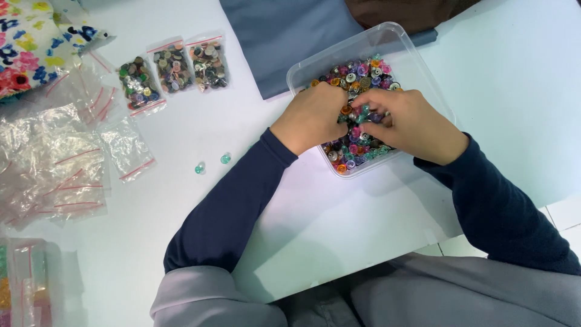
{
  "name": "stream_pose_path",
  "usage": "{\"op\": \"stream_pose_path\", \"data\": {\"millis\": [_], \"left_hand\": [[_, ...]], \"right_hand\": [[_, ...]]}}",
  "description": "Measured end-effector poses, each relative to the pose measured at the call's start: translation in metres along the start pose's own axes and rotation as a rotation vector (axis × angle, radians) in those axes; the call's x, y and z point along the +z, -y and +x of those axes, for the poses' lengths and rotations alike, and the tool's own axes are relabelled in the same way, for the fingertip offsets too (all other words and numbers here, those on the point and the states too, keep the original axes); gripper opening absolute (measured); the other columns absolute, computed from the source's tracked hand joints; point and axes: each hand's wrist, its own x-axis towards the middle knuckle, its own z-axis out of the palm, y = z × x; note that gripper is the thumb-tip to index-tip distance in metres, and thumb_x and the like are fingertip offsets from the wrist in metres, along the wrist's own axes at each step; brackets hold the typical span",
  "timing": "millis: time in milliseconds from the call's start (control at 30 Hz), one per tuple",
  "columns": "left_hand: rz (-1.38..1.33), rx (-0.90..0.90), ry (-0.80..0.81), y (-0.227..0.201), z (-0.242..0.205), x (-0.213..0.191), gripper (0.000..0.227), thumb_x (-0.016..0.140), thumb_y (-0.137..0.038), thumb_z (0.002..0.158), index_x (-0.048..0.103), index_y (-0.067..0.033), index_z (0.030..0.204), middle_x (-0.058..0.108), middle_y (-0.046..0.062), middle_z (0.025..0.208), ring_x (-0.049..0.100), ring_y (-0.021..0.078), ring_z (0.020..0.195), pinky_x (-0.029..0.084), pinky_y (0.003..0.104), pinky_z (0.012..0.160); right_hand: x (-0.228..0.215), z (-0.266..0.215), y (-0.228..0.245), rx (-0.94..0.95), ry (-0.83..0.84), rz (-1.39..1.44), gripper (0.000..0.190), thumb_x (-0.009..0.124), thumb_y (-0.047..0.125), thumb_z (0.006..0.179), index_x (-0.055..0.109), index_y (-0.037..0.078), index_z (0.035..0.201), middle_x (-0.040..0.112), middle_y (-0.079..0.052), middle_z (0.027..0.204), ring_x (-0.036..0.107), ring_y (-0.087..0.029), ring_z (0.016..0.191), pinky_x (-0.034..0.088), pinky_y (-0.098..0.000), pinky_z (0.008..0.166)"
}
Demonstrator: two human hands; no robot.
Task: Sorting colorful buttons from a plastic container and placing them into small zip-lock bags.
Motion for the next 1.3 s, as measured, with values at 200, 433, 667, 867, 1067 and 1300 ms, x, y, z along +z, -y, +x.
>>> {"op": "stream_pose_path", "data": {"millis": [200, 433, 667, 867, 1067, 1300], "left_hand": [[-0.132, 0.046, 0.015, 0.012, 0.004, -0.002, 0.019, 0.061, -0.009, 0.089, 0.065, 0.0062, 0.078, 0.06, 0.017, 0.053, 0.062, 0.024, 0.046, 0.051, 0.035, 0.044], [-0.168, 0.041, 0.079, 0.001, -0.002, -0.024, 0.024, 0.051, -0.009, 0.096, 0.065, 0.0103, 0.094, 0.06, 0.014, 0.055, 0.06, 0.0186, 0.05, 0.051, 0.032, 0.047], [-0.16, 0.091, 0.11, 0.011, 0.0, -0.014, 0.032, 0.049, -0.015, 0.1, 0.065, 0.0114, 0.11, 0.067, 0.024, 0.068, 0.069, 0.0317, 0.061, 0.056, 0.039, 0.058], [-0.153, 0.071, 0.092, 0.001, -0.007, -0.014, 0.045, 0.04, -0.025, 0.107, 0.06, 0.0086, 0.13, 0.068, 0.027, 0.089, 0.072, 0.0389, 0.081, 0.059, 0.047, 0.072], [-0.158, 0.082, -0.135, -0.008, -0.019, -0.013, 0.044, 0.04, -0.021, 0.106, 0.056, 0.0024, 0.139, 0.051, 0.015, 0.096, 0.066, 0.0334, 0.081, 0.059, 0.041, 0.075], [-0.317, 0.228, -0.328, -0.013, -0.059, -0.028, 0.044, 0.051, -0.003, 0.108, 0.042, -0.0042, 0.152, 0.046, 0.01, 0.1, 0.06, 0.0267, 0.088, 0.054, 0.039, 0.08]], "right_hand": [[-0.007, 0.0, 0.002, 0.04, -0.01, 0.394, 0.03, 0.063, -0.006, 0.094, 0.064, -0.007, 0.125, 0.071, -0.031, 0.103, 0.073, -0.039, 0.096, 0.063, -0.0438, 0.077], [-0.014, -0.001, 0.0, 0.06, 0.022, 0.527, 0.031, 0.055, -0.008, 0.098, 0.063, -0.007, 0.127, 0.071, -0.029, 0.107, 0.07, -0.03, 0.097, 0.063, -0.0434, 0.083], [-0.014, -0.001, 0.001, 0.001, 0.051, 0.424, 0.029, 0.053, -0.008, 0.097, 0.065, -0.007, 0.123, 0.072, -0.027, 0.104, 0.069, -0.033, 0.098, 0.061, -0.0453, 0.083], [-0.013, -0.002, 0.001, -0.019, 0.035, 0.402, 0.027, 0.053, -0.003, 0.1, 0.066, -0.004, 0.124, 0.073, -0.022, 0.105, 0.068, -0.028, 0.098, 0.059, -0.0453, 0.084], [-0.011, -0.004, 0.0, -0.083, -0.068, 0.373, 0.025, 0.056, -0.003, 0.1, 0.066, -0.006, 0.124, 0.067, -0.023, 0.106, 0.065, -0.029, 0.096, 0.056, -0.0437, 0.081], [-0.013, -0.009, 0.027, -0.204, -0.169, 0.247, 0.033, 0.062, -0.004, 0.094, 0.063, -0.002, 0.126, 0.065, -0.016, 0.099, 0.068, -0.029, 0.089, 0.055, -0.0437, 0.081]]}}
